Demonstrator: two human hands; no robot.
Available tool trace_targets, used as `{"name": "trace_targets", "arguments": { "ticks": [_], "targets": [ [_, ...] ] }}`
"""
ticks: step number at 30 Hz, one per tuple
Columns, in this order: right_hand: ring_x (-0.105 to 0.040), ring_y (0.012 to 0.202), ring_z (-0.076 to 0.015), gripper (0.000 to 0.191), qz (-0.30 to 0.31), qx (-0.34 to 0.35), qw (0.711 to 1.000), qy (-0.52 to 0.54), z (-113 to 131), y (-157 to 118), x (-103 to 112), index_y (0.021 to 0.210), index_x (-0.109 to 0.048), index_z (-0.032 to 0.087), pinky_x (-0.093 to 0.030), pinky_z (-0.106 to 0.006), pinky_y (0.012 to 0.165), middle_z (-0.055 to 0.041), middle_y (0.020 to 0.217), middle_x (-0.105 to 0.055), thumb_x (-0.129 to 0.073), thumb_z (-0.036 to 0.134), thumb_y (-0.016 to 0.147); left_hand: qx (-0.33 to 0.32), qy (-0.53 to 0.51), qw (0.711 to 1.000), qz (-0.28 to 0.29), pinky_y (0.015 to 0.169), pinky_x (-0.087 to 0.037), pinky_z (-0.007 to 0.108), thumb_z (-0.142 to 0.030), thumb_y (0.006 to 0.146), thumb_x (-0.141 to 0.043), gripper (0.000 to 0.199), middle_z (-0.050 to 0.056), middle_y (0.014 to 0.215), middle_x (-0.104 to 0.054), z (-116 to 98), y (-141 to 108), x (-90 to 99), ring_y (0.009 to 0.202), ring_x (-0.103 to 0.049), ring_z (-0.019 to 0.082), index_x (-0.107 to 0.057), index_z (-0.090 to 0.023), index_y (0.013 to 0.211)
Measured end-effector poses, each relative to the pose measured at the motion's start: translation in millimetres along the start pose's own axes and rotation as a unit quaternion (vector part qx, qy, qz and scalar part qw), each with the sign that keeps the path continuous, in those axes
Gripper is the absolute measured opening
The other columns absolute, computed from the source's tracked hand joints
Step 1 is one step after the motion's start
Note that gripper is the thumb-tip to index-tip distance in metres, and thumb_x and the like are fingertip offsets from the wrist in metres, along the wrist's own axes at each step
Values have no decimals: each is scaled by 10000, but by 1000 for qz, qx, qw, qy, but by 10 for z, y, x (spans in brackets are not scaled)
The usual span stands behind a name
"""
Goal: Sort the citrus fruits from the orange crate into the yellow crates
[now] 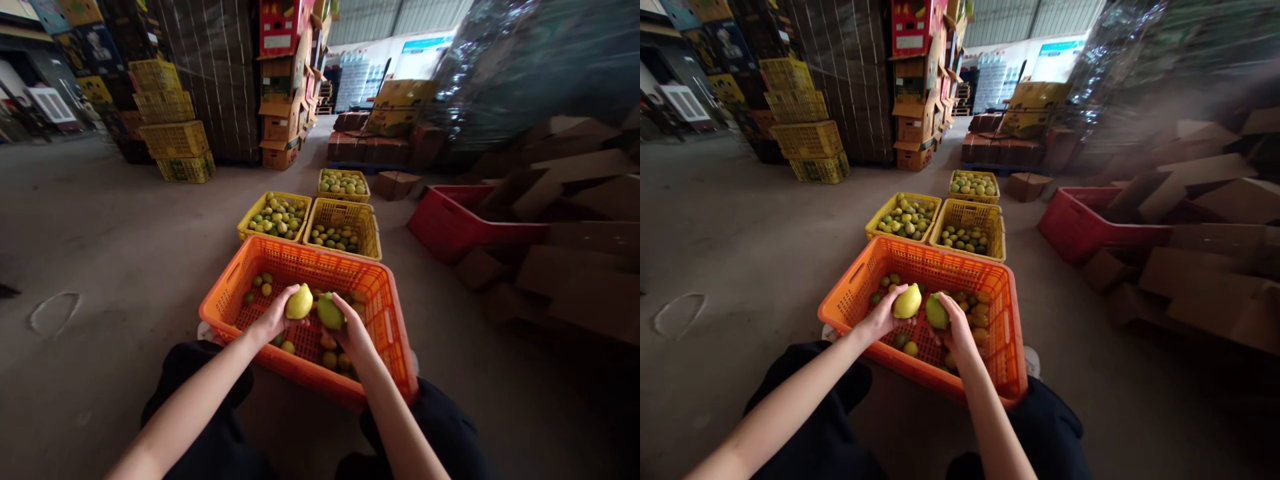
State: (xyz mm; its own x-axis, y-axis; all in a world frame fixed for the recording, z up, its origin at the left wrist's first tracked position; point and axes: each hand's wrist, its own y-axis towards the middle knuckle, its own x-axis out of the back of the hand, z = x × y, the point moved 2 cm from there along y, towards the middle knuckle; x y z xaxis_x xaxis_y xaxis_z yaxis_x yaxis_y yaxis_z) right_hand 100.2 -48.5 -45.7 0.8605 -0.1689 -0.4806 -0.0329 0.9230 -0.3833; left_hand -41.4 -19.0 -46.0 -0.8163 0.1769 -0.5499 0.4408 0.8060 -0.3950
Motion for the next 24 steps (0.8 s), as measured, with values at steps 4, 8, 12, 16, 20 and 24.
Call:
{"name": "trace_targets", "arguments": {
  "ticks": [4, 8, 12, 16, 20, 24],
  "targets": [
    [-390, 246, -87, 364, 14, -46, 998, 35, 1, -26, -10, 684, -572, 155, -200, -185, 200, -9, 444, -551, -475, 501, 740, 26, -54, 998, -16, 327, -348, 168, -478, 763, -472, 377, 62, 551, -590, 2, 25, 2, 387, -507, 97, -568, -114, 744],
    [-417, 270, -95, 351, 50, -27, 997, 56, 42, -67, -34, 799, -616, 134, -216, -182, 220, -53, 516, -611, -466, 446, 741, -31, -96, 995, 17, 274, -211, 158, -418, 778, -456, 327, 58, 630, -631, -20, 48, -19, 273, -343, 26, -582, -126, 855],
    [-483, 342, -121, 311, 58, -14, 995, 79, 47, -67, -47, 757, -631, 126, -280, -194, 263, -66, 529, -616, -502, 407, 717, -74, -58, 995, 44, 274, -190, 160, -414, 788, -434, 380, 52, 649, -633, -12, 30, -35, 272, -353, 33, -569, -140, 1012],
    [-483, 374, -115, 233, 16, 0, 994, 105, 43, -50, -33, 754, -636, 151, -317, -199, 286, -27, 543, -609, -548, 358, 694, -86, -28, 993, 71, 275, -218, 162, -447, 790, -408, 442, 51, 612, -617, 4, 1, -36, 310, -424, 71, -556, -138, 1068],
    [-493, 416, -103, 207, -17, 14, 994, 103, 50, -54, -18, 799, -641, 177, -343, -182, 304, 2, 579, -614, -595, 336, 676, -36, -74, 995, 57, 338, -332, 160, -432, 782, -429, 406, 63, 616, -615, -1, 3, 3, 402, -513, 99, -574, -142, 1025],
    [-505, 418, -105, 232, -3, -1, 995, 103, 40, -48, -6, 786, -652, 161, -338, -185, 316, -19, 590, -625, -573, 358, 692, 9, -136, 990, 43, 345, -326, 138, -414, 770, -455, 357, 75, 708, -639, -22, 21, 53, 455, -547, 98, -589, -156, 977]
  ]
}}
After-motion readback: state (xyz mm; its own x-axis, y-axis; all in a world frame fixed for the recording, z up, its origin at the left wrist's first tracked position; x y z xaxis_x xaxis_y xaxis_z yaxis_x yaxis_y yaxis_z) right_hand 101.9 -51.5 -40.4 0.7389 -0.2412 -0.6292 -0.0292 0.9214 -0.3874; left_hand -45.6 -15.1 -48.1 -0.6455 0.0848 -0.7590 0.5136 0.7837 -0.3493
